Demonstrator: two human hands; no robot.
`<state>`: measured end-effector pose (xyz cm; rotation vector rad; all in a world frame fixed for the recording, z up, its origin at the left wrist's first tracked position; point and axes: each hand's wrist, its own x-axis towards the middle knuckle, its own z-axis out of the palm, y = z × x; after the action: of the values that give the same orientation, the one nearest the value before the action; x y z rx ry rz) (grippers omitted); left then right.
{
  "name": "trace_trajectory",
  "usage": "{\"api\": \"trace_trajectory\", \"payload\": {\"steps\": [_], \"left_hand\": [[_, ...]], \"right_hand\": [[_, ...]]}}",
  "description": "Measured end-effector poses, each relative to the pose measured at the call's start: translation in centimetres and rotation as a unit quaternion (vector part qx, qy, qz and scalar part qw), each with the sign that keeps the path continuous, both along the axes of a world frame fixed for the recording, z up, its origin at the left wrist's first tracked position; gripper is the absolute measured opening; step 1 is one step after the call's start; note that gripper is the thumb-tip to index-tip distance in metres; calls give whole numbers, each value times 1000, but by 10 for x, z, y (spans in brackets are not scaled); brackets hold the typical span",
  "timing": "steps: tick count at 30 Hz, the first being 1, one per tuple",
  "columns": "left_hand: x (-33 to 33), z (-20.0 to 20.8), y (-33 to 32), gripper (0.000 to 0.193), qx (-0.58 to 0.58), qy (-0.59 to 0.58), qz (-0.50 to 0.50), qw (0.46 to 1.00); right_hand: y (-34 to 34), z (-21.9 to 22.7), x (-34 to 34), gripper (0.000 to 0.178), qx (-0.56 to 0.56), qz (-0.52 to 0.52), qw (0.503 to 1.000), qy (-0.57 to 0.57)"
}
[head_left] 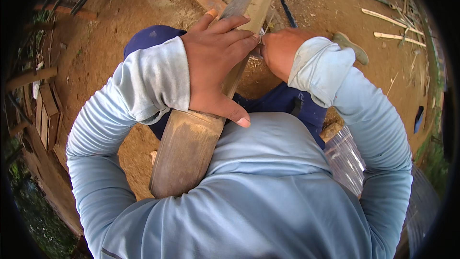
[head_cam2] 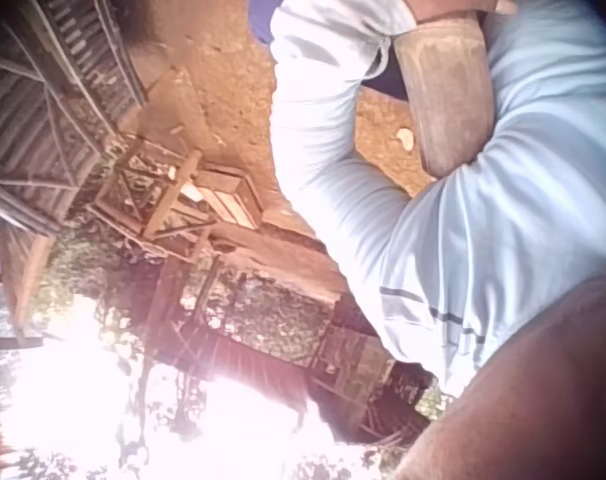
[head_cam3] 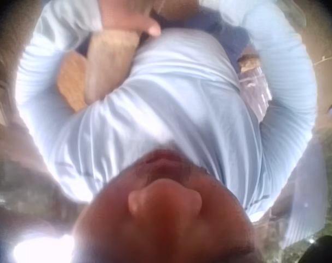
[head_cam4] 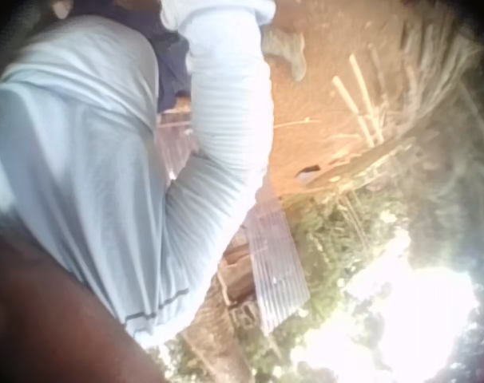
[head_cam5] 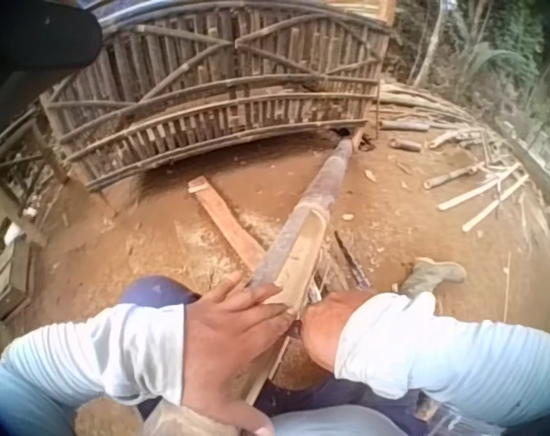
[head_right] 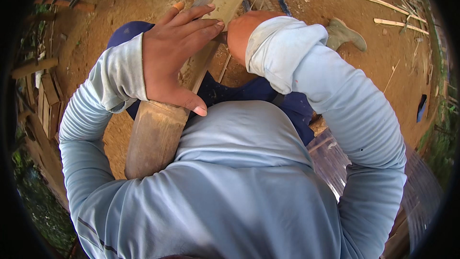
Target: The person carves the interior of a split bamboo tube using a small knife, repeatedly scraping and removing thin shavings from the inner surface. The person holds the bamboo with one hand and uses the knife with the other, occasionally rotating the tube to access different areas.
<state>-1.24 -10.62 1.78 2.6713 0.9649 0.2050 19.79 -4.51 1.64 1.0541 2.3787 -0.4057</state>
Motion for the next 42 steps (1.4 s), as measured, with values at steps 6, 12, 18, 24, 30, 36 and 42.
{"api": "trace_trajectory", "payload": {"steps": [6, 12, 18, 24, 30, 36, 42], "left_hand": [[6, -4, 7, 126, 19, 4, 10, 1000], [10, -2, 11, 130, -21, 25, -2, 999], [6, -1, 5, 136, -35, -10, -24, 999], [3, -1, 2, 140, -44, -29, -32, 998], [3, 6, 2, 142, -71, -18, -41, 996], [3, 6, 3, 142, -63, -27, -46, 997], [1, 4, 1, 143, -57, -43, -53, 996]], "right_hand": [[7, 0, 1, 20, 61, -59, 996, -15], [-5, 17, -9, 29, -29, -61, 996, -55], [-18, 11, 2, 36, 0, -44, 999, 20], [-20, 7, 5, 36, -18, -51, 998, 40], [-19, 7, 5, 35, -41, -47, 998, 23], [-19, 5, 8, 37, -42, -47, 997, 44], [-21, 7, 7, 36, -57, -31, 997, 42]]}}
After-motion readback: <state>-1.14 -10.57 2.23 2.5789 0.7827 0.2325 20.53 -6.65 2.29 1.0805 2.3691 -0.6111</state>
